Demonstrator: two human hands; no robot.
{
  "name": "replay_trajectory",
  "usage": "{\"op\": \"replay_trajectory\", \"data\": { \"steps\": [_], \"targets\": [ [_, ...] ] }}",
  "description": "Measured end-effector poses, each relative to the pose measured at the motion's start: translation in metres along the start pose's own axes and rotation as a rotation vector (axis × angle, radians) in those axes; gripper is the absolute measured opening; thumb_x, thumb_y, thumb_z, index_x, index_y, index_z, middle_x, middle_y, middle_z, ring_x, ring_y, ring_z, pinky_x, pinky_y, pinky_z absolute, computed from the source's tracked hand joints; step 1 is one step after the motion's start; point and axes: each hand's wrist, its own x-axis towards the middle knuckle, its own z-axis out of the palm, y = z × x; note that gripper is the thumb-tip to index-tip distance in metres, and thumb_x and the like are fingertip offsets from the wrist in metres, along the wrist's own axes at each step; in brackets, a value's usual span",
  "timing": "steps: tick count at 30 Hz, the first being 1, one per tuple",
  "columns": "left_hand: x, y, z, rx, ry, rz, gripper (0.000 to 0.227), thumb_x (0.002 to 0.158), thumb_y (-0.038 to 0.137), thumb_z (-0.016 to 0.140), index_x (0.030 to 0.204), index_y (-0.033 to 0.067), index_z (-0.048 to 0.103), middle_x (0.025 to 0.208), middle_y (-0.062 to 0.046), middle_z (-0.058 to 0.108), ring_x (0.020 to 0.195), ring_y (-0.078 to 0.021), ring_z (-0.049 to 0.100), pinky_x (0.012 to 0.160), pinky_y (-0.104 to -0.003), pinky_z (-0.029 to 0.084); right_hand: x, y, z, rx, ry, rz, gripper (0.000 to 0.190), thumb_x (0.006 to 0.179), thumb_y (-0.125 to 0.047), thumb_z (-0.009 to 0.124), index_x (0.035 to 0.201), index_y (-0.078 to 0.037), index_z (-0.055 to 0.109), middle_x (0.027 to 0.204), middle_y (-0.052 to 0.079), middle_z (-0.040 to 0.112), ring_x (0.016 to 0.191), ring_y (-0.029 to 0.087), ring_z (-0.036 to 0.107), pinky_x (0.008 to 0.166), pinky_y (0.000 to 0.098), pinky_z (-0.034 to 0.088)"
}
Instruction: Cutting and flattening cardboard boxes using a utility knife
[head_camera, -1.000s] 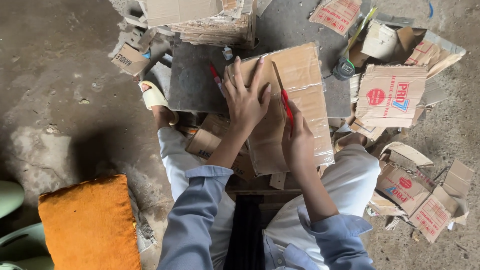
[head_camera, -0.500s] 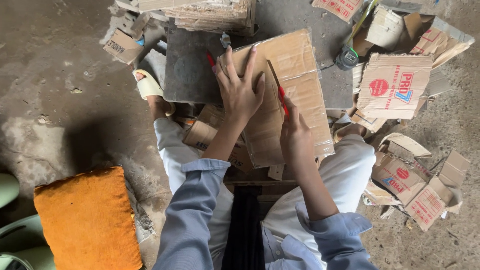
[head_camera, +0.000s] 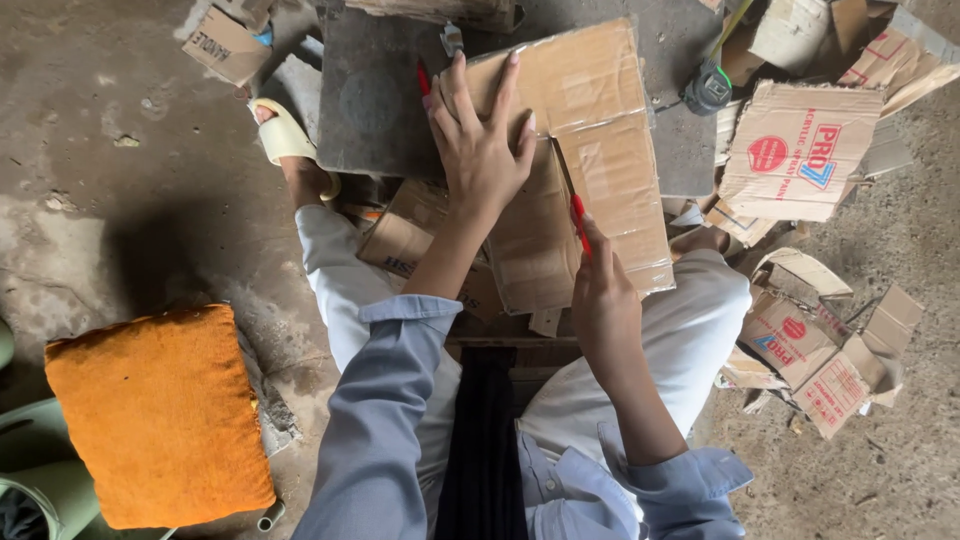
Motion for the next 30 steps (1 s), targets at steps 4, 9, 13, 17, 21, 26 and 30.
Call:
{"op": "replay_trajectory", "data": {
  "steps": [4, 9, 13, 17, 21, 26, 30],
  "targets": [
    [0.001, 0.0, -0.002, 0.029, 0.0, -0.005, 0.069, 0.103, 0.056, 0.065, 0.161, 0.0367, 0.032, 0.164, -0.022, 0.023, 0.146, -0.0482, 0.041, 0.124, -0.059, 0.044, -0.011, 0.001, -0.003, 0.019, -0.003, 0.046, 0.044, 0.107, -0.002, 0.049, 0.148, -0.019, 0.046, 0.105, 0.014, 0.074, 0.053, 0.029, 0.059, 0.039, 0.0375, 0.039],
    [0.003, 0.002, 0.002, 0.058, 0.011, -0.026, 0.071, 0.102, 0.059, 0.07, 0.16, 0.0398, 0.033, 0.163, -0.019, 0.025, 0.146, -0.0458, 0.044, 0.122, -0.059, 0.046, -0.024, -0.001, -0.013, 0.015, -0.105, 0.058, 0.053, 0.099, 0.007, 0.049, 0.147, -0.015, 0.044, 0.117, 0.014, 0.071, 0.066, 0.034, 0.063, 0.04, 0.0404, 0.041],
    [0.003, 0.0, -0.002, 0.054, -0.004, -0.032, 0.071, 0.101, 0.059, 0.069, 0.16, 0.0396, 0.035, 0.163, -0.018, 0.025, 0.145, -0.0455, 0.044, 0.124, -0.058, 0.044, -0.033, -0.001, -0.02, 0.026, -0.122, 0.067, 0.045, 0.104, 0.0, 0.051, 0.146, -0.014, 0.045, 0.105, 0.017, 0.07, 0.058, 0.034, 0.061, 0.04, 0.0416, 0.044],
    [-0.001, 0.0, 0.0, 0.069, -0.021, -0.028, 0.071, 0.104, 0.062, 0.071, 0.16, 0.0399, 0.033, 0.163, -0.018, 0.025, 0.147, -0.0448, 0.042, 0.124, -0.056, 0.045, -0.046, -0.011, -0.043, 0.047, -0.187, 0.097, 0.057, 0.101, 0.006, 0.048, 0.152, -0.019, 0.041, 0.117, 0.01, 0.066, 0.071, 0.03, 0.062, 0.045, 0.0399, 0.044],
    [0.002, 0.001, 0.0, -0.012, -0.013, -0.035, 0.064, 0.106, 0.056, 0.073, 0.157, 0.0386, 0.039, 0.161, -0.02, 0.024, 0.147, -0.0471, 0.04, 0.127, -0.059, 0.042, -0.062, -0.01, -0.062, 0.082, -0.301, 0.174, 0.064, 0.095, 0.009, 0.046, 0.153, -0.018, 0.039, 0.137, 0.013, 0.065, 0.096, 0.041, 0.069, 0.053, 0.0484, 0.05],
    [0.003, -0.001, 0.004, -0.039, 0.023, -0.006, 0.055, 0.097, 0.051, 0.076, 0.142, 0.0271, 0.055, 0.143, -0.027, 0.035, 0.122, -0.0472, 0.046, 0.11, -0.059, 0.047, -0.073, -0.01, -0.077, 0.035, -0.335, 0.182, 0.045, 0.1, -0.003, 0.048, 0.144, -0.012, 0.044, 0.141, 0.017, 0.064, 0.102, 0.045, 0.069, 0.058, 0.0545, 0.055],
    [0.001, -0.001, 0.004, -0.046, 0.022, -0.007, 0.052, 0.098, 0.051, 0.075, 0.141, 0.0278, 0.056, 0.144, -0.026, 0.036, 0.107, -0.0422, 0.055, 0.103, -0.054, 0.051, -0.068, -0.021, -0.089, -0.07, -0.378, 0.194, 0.045, 0.103, -0.004, 0.05, 0.147, -0.015, 0.045, 0.101, 0.017, 0.07, 0.062, 0.043, 0.065, 0.038, 0.0546, 0.044]
  ]
}}
